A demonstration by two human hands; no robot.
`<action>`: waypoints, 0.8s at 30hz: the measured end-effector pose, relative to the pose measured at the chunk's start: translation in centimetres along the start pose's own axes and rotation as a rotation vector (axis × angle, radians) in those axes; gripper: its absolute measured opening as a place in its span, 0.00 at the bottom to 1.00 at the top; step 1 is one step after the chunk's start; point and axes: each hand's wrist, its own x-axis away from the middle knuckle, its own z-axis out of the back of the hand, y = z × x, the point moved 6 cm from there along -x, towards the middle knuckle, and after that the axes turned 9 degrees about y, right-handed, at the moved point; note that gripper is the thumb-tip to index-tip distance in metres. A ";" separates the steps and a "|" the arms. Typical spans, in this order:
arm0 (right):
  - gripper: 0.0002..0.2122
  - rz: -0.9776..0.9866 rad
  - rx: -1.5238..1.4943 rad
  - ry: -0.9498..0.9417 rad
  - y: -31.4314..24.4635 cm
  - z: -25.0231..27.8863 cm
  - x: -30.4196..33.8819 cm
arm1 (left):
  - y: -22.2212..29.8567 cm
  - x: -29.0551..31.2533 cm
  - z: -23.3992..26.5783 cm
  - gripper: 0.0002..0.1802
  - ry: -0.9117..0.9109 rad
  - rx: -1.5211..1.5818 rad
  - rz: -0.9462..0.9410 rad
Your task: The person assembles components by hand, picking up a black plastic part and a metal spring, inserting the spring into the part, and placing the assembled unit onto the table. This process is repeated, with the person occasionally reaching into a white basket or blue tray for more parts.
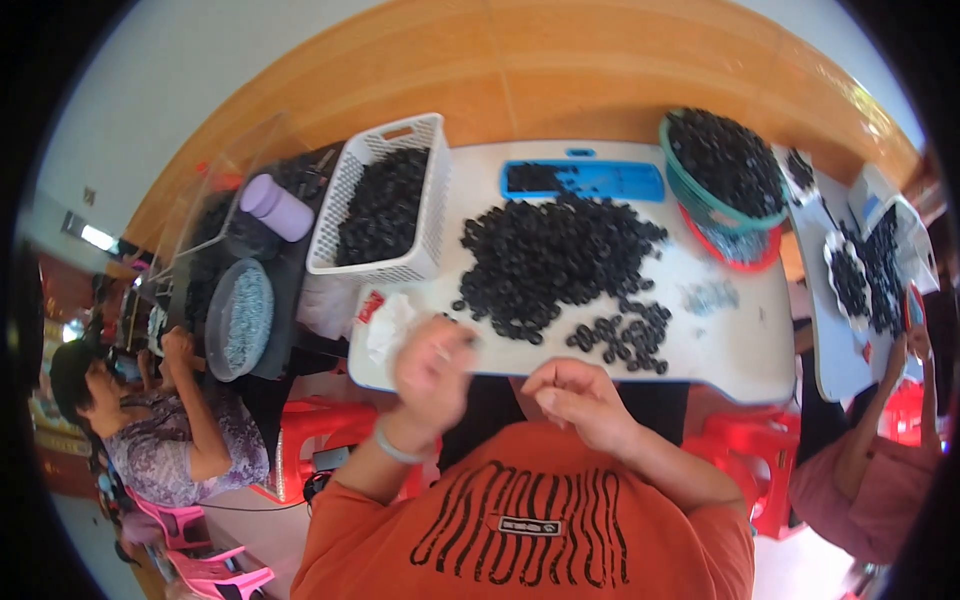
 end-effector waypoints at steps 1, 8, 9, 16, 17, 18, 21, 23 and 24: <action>0.10 0.003 0.054 0.033 0.3 0.9 0.0 | -1.5 -1.1 1.0 0.04 0.126 0.064 0.079; 0.04 -0.060 0.217 0.204 2.3 5.5 2.0 | -9.4 -11.5 6.7 0.14 0.151 -0.664 0.043; 0.03 -0.024 0.250 0.241 2.4 5.7 2.2 | -9.9 -12.0 6.7 0.16 0.076 -0.799 0.054; 0.02 0.442 0.990 0.419 -0.2 7.5 3.6 | -5.0 -2.2 -0.9 0.09 -0.156 -0.506 -0.293; 0.02 0.490 1.056 0.419 -0.4 7.5 3.6 | -4.3 -0.1 -3.0 0.08 -0.264 -0.523 -0.378; 0.02 0.540 1.122 0.418 -0.6 7.5 3.5 | -3.6 1.8 -4.5 0.07 -0.281 -0.480 -0.380; 0.03 0.747 1.178 0.377 -1.2 6.5 3.2 | -4.4 4.7 -7.7 0.15 -0.387 -0.566 -0.315; 0.03 0.783 1.209 0.341 -1.2 5.9 2.8 | -5.5 5.3 -8.7 0.17 -0.408 -0.656 -0.292; 0.04 0.784 1.218 0.321 -1.2 5.7 2.7 | -6.0 5.5 -9.1 0.15 -0.450 -0.675 -0.315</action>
